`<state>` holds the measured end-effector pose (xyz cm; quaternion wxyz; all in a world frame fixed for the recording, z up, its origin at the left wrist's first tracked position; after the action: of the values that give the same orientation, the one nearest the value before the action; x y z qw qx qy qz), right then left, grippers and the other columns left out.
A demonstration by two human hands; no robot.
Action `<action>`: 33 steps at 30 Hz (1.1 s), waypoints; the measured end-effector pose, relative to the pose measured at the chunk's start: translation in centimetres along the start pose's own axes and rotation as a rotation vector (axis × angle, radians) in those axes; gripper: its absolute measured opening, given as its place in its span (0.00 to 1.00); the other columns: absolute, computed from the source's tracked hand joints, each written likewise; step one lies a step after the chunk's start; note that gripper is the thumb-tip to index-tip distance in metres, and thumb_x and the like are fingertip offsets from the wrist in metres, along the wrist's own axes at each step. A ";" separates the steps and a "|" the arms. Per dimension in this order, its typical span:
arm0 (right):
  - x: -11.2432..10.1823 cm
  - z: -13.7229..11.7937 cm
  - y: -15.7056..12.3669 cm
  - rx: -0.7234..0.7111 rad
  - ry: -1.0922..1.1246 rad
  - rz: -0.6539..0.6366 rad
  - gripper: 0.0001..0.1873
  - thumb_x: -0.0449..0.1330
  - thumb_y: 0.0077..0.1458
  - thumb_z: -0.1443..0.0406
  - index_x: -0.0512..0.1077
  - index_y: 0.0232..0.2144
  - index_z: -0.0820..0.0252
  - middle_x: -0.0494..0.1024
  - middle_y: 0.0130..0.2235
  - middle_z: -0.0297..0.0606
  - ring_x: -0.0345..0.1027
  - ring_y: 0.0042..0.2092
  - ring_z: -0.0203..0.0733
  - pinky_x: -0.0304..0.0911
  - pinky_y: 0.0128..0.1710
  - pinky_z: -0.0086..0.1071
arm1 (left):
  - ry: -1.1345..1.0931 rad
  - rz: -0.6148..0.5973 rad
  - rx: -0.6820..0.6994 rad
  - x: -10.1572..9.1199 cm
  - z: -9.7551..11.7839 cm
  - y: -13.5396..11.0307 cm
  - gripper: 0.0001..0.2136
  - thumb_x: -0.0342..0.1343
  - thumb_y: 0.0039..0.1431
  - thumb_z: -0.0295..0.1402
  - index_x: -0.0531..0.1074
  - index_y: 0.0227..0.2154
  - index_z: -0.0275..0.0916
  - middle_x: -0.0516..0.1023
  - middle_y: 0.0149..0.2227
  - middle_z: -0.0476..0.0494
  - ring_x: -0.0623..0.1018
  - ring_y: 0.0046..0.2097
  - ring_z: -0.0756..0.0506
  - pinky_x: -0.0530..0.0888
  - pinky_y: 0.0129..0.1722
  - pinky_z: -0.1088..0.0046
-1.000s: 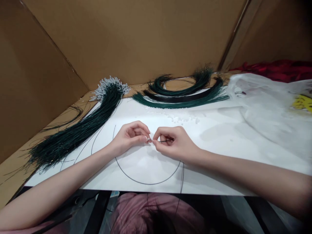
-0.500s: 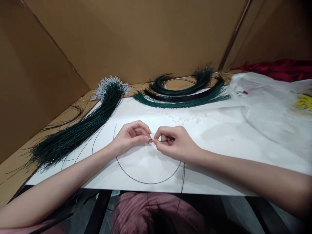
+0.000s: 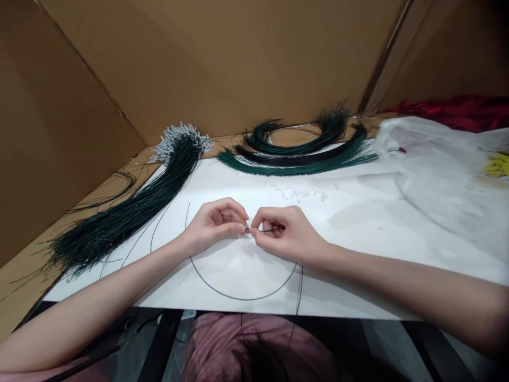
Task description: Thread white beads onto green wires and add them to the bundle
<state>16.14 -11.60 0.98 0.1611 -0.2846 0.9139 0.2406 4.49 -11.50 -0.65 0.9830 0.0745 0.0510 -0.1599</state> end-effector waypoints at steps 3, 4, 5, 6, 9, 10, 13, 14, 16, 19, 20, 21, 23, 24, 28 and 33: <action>0.1 0.0 0.0 -0.003 -0.002 -0.005 0.04 0.58 0.49 0.70 0.70 0.23 0.62 0.53 0.18 0.24 0.46 0.22 0.28 0.46 0.25 0.26 | 0.017 -0.010 0.016 0.2 0.3 -0.1 0.08 0.67 0.52 0.29 0.75 0.34 0.35 0.81 0.29 0.46 0.81 0.31 0.51 0.76 0.33 0.80; 0.1 0.1 0.0 -0.003 -0.003 -0.007 0.04 0.58 0.49 0.70 0.70 0.23 0.62 0.54 0.18 0.24 0.46 0.22 0.28 0.46 0.25 0.26 | 0.021 -0.010 0.028 0.2 0.4 -0.1 0.08 0.67 0.52 0.29 0.75 0.33 0.35 0.81 0.29 0.47 0.80 0.31 0.52 0.75 0.32 0.81; 0.1 0.1 0.0 -0.002 -0.002 -0.009 0.04 0.58 0.49 0.70 0.70 0.23 0.62 0.54 0.18 0.24 0.46 0.22 0.28 0.46 0.25 0.26 | 0.026 -0.010 0.042 0.2 0.5 -0.1 0.07 0.67 0.52 0.28 0.75 0.33 0.35 0.81 0.29 0.47 0.80 0.31 0.53 0.75 0.32 0.82; 0.1 0.1 0.0 0.000 -0.002 -0.011 0.04 0.58 0.49 0.70 0.70 0.24 0.62 0.54 0.18 0.24 0.46 0.22 0.28 0.46 0.25 0.26 | 0.030 -0.010 0.053 0.2 0.6 -0.1 0.07 0.67 0.52 0.27 0.76 0.33 0.35 0.81 0.30 0.48 0.80 0.31 0.53 0.75 0.33 0.83; 0.1 0.1 0.0 0.004 -0.003 -0.014 0.04 0.58 0.49 0.70 0.70 0.24 0.62 0.54 0.19 0.24 0.46 0.22 0.28 0.46 0.25 0.26 | 0.030 -0.016 0.060 0.2 0.6 0.0 0.08 0.67 0.51 0.27 0.76 0.34 0.35 0.81 0.30 0.47 0.80 0.32 0.53 0.75 0.33 0.83; 0.1 0.1 0.0 0.006 -0.003 -0.014 0.04 0.58 0.49 0.70 0.69 0.23 0.62 0.54 0.19 0.24 0.46 0.22 0.28 0.46 0.25 0.26 | 0.027 -0.017 0.058 0.2 0.6 0.0 0.08 0.67 0.51 0.27 0.76 0.34 0.35 0.81 0.30 0.47 0.80 0.32 0.53 0.75 0.33 0.82; 0.1 0.1 0.1 0.008 0.003 -0.012 0.04 0.58 0.49 0.70 0.70 0.23 0.62 0.54 0.19 0.24 0.46 0.22 0.28 0.46 0.24 0.26 | 0.026 -0.018 0.055 0.3 0.6 0.0 0.08 0.68 0.50 0.27 0.75 0.33 0.35 0.81 0.30 0.46 0.81 0.32 0.51 0.76 0.33 0.81; 0.1 0.0 0.1 0.007 0.005 -0.011 0.04 0.58 0.49 0.70 0.70 0.23 0.62 0.54 0.19 0.24 0.46 0.22 0.28 0.46 0.24 0.26 | 0.026 -0.018 0.055 0.3 0.6 0.0 0.08 0.68 0.50 0.27 0.75 0.33 0.35 0.81 0.30 0.46 0.81 0.32 0.51 0.76 0.33 0.81; 0.1 -0.1 0.1 0.004 0.002 -0.009 0.04 0.58 0.49 0.70 0.70 0.23 0.62 0.54 0.18 0.24 0.46 0.22 0.28 0.46 0.24 0.26 | 0.032 -0.016 0.053 0.3 0.6 0.0 0.08 0.68 0.50 0.27 0.75 0.33 0.35 0.81 0.30 0.46 0.81 0.32 0.51 0.76 0.33 0.81; 0.1 -0.1 0.0 0.002 -0.004 -0.012 0.04 0.58 0.49 0.70 0.70 0.23 0.62 0.54 0.18 0.24 0.46 0.22 0.28 0.46 0.24 0.26 | 0.047 -0.013 0.048 0.1 0.4 0.0 0.09 0.68 0.50 0.28 0.75 0.33 0.34 0.81 0.30 0.46 0.81 0.32 0.50 0.77 0.33 0.79; 0.1 -0.1 0.0 0.000 -0.005 -0.014 0.04 0.58 0.49 0.70 0.70 0.23 0.62 0.54 0.18 0.24 0.46 0.22 0.28 0.46 0.24 0.26 | 0.050 -0.014 0.045 0.1 0.3 0.0 0.09 0.68 0.50 0.28 0.75 0.33 0.34 0.81 0.30 0.45 0.81 0.32 0.50 0.77 0.33 0.79; 0.0 -0.1 0.0 -0.001 -0.007 -0.014 0.04 0.58 0.49 0.70 0.70 0.23 0.62 0.54 0.18 0.24 0.46 0.22 0.28 0.46 0.24 0.26 | 0.052 -0.015 0.045 0.1 0.3 0.0 0.09 0.68 0.50 0.29 0.75 0.34 0.34 0.81 0.30 0.45 0.81 0.32 0.50 0.76 0.33 0.79; 0.0 -0.1 0.0 -0.002 -0.011 -0.017 0.04 0.58 0.49 0.70 0.70 0.24 0.62 0.54 0.18 0.24 0.46 0.22 0.28 0.46 0.24 0.26 | 0.051 -0.020 0.041 0.1 0.2 0.0 0.09 0.68 0.50 0.28 0.75 0.34 0.35 0.81 0.30 0.45 0.81 0.32 0.50 0.76 0.33 0.79; 0.0 -0.1 0.0 -0.005 -0.011 -0.019 0.04 0.58 0.49 0.70 0.71 0.24 0.62 0.54 0.18 0.24 0.46 0.22 0.28 0.46 0.24 0.26 | 0.048 -0.025 0.038 0.2 0.2 0.0 0.09 0.67 0.51 0.28 0.75 0.34 0.35 0.81 0.30 0.46 0.81 0.32 0.51 0.76 0.33 0.80; 0.1 -0.1 -0.1 -0.010 -0.009 -0.028 0.04 0.58 0.49 0.70 0.71 0.24 0.62 0.53 0.18 0.24 0.46 0.22 0.28 0.46 0.24 0.26 | 0.032 -0.032 0.022 0.3 0.2 0.0 0.08 0.67 0.51 0.28 0.75 0.34 0.35 0.81 0.30 0.46 0.81 0.32 0.52 0.76 0.34 0.80; 0.1 -0.1 -0.1 -0.010 -0.015 -0.024 0.04 0.58 0.50 0.70 0.71 0.24 0.62 0.53 0.18 0.24 0.46 0.22 0.28 0.46 0.25 0.27 | 0.041 -0.033 0.015 0.2 0.0 0.0 0.09 0.67 0.51 0.29 0.75 0.34 0.35 0.81 0.30 0.45 0.81 0.32 0.50 0.76 0.33 0.79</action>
<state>16.03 -11.76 1.00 0.1692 -0.2948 0.9079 0.2454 4.72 -11.57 -0.69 0.9783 0.0844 0.0710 -0.1751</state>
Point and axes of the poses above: each hand's wrist, its own y-axis towards the middle knuckle, its own x-axis out of the palm, z = x × y, the point moved 10 cm from there along y, towards the middle knuckle
